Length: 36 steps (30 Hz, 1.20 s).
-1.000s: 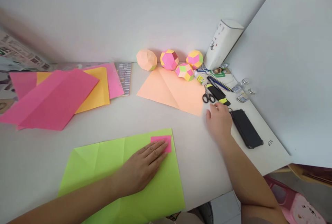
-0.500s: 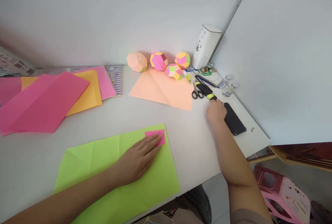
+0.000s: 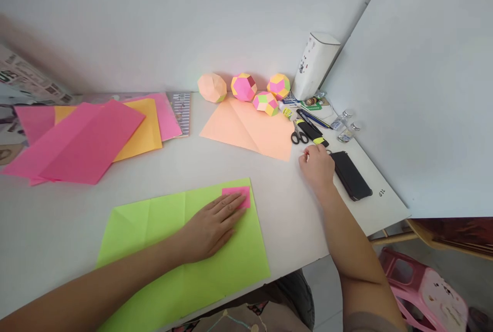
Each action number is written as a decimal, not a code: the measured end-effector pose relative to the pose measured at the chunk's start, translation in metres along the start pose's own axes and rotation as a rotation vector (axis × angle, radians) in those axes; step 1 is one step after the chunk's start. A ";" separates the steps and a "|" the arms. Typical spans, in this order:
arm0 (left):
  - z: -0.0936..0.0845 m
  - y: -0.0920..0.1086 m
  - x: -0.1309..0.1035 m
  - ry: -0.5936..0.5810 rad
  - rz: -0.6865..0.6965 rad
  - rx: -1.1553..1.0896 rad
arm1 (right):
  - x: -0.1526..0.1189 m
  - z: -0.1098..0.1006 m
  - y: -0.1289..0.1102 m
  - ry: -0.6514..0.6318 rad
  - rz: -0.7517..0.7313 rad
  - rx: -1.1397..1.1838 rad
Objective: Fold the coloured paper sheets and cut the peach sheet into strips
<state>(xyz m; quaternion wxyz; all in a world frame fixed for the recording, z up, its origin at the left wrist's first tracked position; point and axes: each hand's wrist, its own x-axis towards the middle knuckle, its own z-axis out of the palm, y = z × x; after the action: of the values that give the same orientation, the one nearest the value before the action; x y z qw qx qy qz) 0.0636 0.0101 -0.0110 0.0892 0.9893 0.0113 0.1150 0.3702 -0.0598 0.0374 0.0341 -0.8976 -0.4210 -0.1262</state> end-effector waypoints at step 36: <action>-0.002 0.003 0.003 -0.013 -0.138 -0.004 | -0.083 -0.012 -0.074 0.058 -1.035 0.298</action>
<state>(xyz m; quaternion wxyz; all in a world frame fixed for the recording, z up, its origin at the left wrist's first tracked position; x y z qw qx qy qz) 0.0666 0.0077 -0.0082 0.0988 0.9867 0.0787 0.1021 0.2601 -0.0758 0.0248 0.1063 -0.5542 -0.8206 -0.0901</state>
